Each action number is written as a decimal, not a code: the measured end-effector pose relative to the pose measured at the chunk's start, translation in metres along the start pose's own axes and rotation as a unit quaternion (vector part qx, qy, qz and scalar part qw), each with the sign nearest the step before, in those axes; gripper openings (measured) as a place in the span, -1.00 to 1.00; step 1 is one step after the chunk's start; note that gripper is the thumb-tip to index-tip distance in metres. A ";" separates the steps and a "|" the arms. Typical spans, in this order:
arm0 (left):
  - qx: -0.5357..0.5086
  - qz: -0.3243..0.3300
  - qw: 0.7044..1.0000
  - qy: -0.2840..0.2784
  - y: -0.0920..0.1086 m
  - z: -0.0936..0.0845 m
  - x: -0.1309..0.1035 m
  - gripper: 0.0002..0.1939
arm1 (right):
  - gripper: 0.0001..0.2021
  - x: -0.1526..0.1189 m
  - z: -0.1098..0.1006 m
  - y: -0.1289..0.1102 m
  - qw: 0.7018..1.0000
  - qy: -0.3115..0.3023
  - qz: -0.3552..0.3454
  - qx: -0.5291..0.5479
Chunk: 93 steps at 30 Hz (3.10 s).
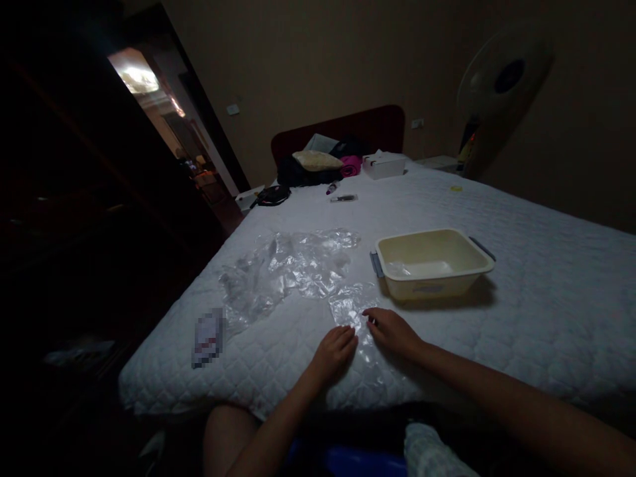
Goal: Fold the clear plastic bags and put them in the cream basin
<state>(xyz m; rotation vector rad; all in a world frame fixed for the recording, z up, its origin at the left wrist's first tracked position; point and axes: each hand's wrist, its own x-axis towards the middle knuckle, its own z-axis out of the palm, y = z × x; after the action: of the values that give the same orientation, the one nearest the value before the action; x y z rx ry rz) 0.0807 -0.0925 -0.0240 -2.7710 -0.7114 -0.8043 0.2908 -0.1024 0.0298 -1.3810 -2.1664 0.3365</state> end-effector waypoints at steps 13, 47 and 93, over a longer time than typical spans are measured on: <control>-0.013 -0.023 1.000 -0.001 0.000 0.001 -0.001 -0.73 | -0.79 -0.027 0.002 -0.013 0.909 -0.165 -0.335 -0.184; -0.025 0.001 0.999 0.021 -0.002 0.002 -0.006 -0.76 | -0.78 -0.036 0.013 -0.019 0.951 -0.030 -0.287 -0.108; -0.037 0.014 0.998 0.040 -0.002 -0.001 -0.002 -0.78 | -0.83 0.044 0.004 0.008 0.990 -0.061 -0.082 -0.101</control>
<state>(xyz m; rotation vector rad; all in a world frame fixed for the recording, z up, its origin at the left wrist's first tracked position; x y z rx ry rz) 0.0781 -0.0921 -0.0247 -2.7879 -0.6398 -0.9496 0.2800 -0.0592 0.0363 -1.3062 -2.4538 0.1459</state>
